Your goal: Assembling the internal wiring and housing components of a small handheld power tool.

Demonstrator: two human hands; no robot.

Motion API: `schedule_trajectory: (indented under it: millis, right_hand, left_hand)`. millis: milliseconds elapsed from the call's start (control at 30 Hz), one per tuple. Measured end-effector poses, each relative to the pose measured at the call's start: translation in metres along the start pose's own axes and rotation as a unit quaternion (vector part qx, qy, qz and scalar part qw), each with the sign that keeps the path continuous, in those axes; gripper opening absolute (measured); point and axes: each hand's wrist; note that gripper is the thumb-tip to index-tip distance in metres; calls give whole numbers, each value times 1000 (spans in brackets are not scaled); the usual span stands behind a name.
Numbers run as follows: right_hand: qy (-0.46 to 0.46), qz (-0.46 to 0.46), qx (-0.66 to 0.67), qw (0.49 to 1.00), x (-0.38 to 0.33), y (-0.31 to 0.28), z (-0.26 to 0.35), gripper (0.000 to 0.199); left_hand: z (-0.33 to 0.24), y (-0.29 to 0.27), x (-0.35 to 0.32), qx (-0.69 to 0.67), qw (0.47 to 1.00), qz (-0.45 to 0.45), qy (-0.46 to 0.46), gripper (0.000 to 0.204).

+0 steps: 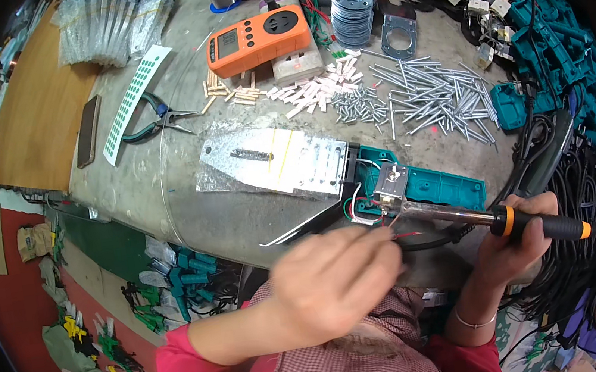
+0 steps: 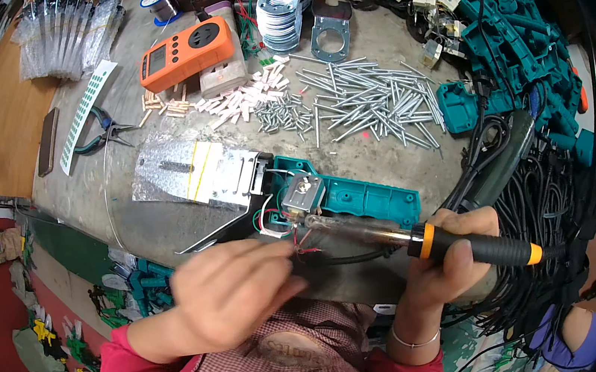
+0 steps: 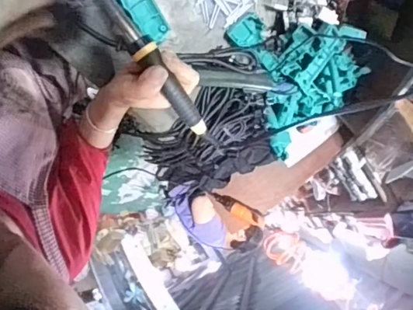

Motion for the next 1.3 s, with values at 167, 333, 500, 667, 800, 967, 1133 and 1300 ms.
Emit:
schedule_trajectory:
  millis: [167,333,500,667,800,967,1133,1300]
  right_hand:
    - [11,13,28,999,1,-3,-2,53]
    - [0,14,11,1000,0,-5,-3,54]
    - [-1,13,20,1000,1,-4,-2,53]
    - [-8,13,35,999,0,-8,-5,52]
    - [-14,11,34,999,-1,-5,-3,52]
    - [20,-7,29,999,0,-3,7,54]
    - [12,0,35,999,0,-7,2,53]
    - [-19,6,27,999,-1,-3,1,52]
  left_hand:
    - [-7,32,-6,-20,999,-26,-1,25]
    - [4,27,-5,-20,994,-65,-86,28]
    - [8,29,-7,13,993,-45,-105,31]
    - [4,32,-2,42,993,-38,-101,34]
    - [2,36,-2,50,994,-27,-92,33]
    - [2,35,-1,55,994,-18,-88,34]
    - [2,35,0,40,996,-17,-77,33]
    - [3,33,-1,35,996,-26,-76,33]
Point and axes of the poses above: each hand's wrist, its own x-axis towards the middle knuckle, its own y-axis out of the palm, z = x × y, and after that the axes turned 14 degrees about x, right-handed
